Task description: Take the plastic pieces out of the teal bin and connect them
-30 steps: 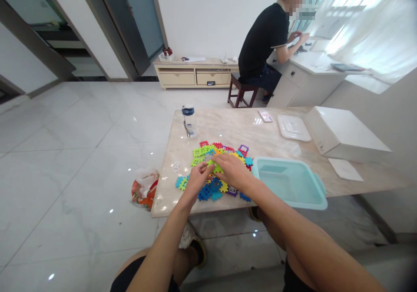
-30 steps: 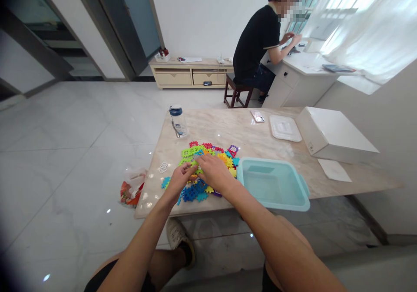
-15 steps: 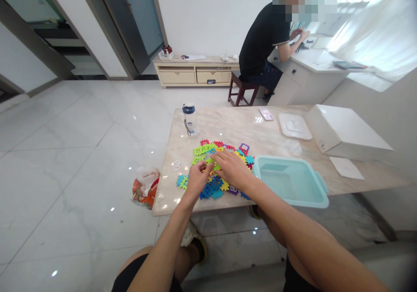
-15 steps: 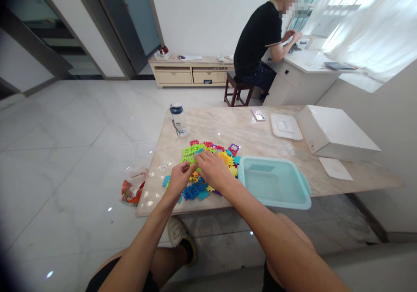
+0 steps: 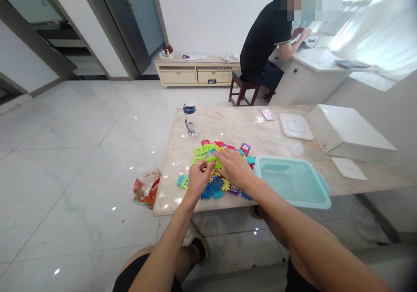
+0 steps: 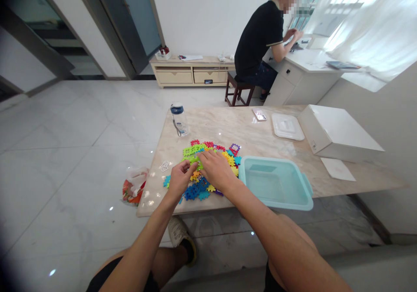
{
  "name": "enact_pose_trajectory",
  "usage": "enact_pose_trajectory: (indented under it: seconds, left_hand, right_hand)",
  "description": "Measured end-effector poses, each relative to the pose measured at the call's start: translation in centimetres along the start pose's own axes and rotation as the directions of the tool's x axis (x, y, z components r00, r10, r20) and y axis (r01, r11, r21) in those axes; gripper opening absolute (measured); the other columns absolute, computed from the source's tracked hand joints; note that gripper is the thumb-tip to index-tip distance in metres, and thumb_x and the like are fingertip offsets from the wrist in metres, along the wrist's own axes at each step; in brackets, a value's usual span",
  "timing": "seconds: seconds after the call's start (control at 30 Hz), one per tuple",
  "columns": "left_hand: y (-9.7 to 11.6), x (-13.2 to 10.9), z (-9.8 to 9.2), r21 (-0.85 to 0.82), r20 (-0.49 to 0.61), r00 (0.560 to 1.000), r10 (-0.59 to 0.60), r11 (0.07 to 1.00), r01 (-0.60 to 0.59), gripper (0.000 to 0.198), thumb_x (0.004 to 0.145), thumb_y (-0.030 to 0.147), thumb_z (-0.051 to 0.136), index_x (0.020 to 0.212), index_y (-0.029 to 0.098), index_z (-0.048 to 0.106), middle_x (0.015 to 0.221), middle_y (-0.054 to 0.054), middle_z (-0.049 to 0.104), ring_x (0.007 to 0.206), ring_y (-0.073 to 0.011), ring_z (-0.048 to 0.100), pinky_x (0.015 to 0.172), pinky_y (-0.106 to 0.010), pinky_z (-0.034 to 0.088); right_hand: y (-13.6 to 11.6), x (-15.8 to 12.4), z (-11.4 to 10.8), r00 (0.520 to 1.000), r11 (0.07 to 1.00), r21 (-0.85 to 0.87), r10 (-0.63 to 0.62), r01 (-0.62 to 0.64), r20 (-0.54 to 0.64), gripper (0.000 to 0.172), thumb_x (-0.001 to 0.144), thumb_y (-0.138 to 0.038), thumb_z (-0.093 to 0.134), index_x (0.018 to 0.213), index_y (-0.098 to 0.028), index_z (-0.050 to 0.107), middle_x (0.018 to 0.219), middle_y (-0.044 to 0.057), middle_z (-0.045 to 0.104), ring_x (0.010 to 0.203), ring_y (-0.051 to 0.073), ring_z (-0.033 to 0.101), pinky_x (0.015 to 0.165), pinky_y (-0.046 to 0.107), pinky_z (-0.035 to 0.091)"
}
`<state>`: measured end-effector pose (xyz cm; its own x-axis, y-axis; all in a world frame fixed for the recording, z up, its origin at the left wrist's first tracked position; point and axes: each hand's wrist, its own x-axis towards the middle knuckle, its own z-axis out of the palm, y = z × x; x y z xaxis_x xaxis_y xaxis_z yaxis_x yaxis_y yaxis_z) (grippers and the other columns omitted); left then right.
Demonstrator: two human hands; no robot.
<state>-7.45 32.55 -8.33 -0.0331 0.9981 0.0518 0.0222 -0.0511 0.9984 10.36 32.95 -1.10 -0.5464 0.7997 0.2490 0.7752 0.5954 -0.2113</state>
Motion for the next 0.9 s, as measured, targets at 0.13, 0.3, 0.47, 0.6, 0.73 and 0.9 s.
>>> enact_pose_trajectory:
  seconds: [0.13,0.3,0.47,0.6,0.73,0.9]
  left_hand:
    - [0.3,0.0,0.0,-0.005,-0.010,1.000,-0.007,1.000,0.007,0.040,0.086,0.055,0.080,0.075,0.020,0.064,0.066,0.001,0.059,0.062,-0.0156,0.054,0.057,-0.027,0.042]
    - [1.1,-0.3,0.0,0.001,-0.071,0.997,0.003,1.000,-0.003,0.039,0.086,0.056,0.079,0.075,0.021,0.064,0.069,-0.001,0.062,0.070,-0.0183,0.059,0.062,-0.027,0.047]
    - [1.6,-0.5,-0.1,0.058,-0.131,0.990,0.051,0.997,-0.044,0.033,0.089,0.051,0.078,0.081,0.021,0.068,0.073,-0.002,0.066,0.076,-0.0200,0.062,0.069,-0.028,0.049]
    - [2.0,-0.6,0.0,0.100,-0.149,0.984,0.102,0.991,-0.088,0.026,0.092,0.046,0.076,0.088,0.021,0.072,0.079,-0.003,0.071,0.077,-0.0201,0.064,0.073,-0.029,0.049]
    - [2.3,-0.9,0.2,0.080,-0.133,0.984,0.116,0.991,-0.106,0.022,0.093,0.043,0.075,0.096,0.021,0.075,0.083,-0.004,0.074,0.083,-0.0219,0.067,0.078,-0.030,0.052]
    - [2.4,-1.1,0.2,0.055,-0.130,0.987,0.092,0.995,-0.085,0.021,0.089,0.041,0.080,0.095,0.021,0.076,0.085,-0.005,0.075,0.090,-0.0249,0.070,0.084,-0.032,0.054]
  right_hand:
    - [0.0,0.0,0.0,1.000,1.000,0.002,0.021,-0.021,-0.005,0.049,0.097,-0.024,0.077,0.143,-0.014,0.062,0.135,0.018,0.070,0.128,0.034,0.064,0.110,0.051,0.054]
    - [0.2,-0.3,-0.1,0.997,0.996,0.048,0.078,-0.078,0.007,0.053,0.095,-0.020,0.077,0.145,-0.014,0.061,0.136,0.020,0.070,0.130,0.036,0.063,0.113,0.055,0.052]
    - [0.3,-0.6,-0.2,0.990,0.979,0.144,0.141,-0.142,0.016,0.051,0.097,-0.024,0.077,0.145,-0.015,0.061,0.137,0.019,0.071,0.132,0.034,0.064,0.114,0.055,0.052]
    - [-0.1,-0.6,-0.1,0.987,0.972,0.182,0.159,-0.152,-0.023,0.041,0.103,-0.028,0.070,0.140,-0.014,0.065,0.134,0.018,0.073,0.129,0.033,0.067,0.112,0.052,0.052]
    - [-0.5,-0.3,-0.1,0.978,0.964,0.194,0.197,-0.182,-0.061,0.030,0.107,-0.028,0.061,0.132,-0.014,0.070,0.126,0.016,0.076,0.122,0.031,0.069,0.108,0.048,0.054]
    - [-0.1,-0.1,-0.3,0.965,0.942,0.253,0.249,-0.220,-0.087,0.017,0.106,-0.028,0.065,0.118,-0.019,0.076,0.115,0.011,0.079,0.111,0.027,0.072,0.103,0.042,0.054]
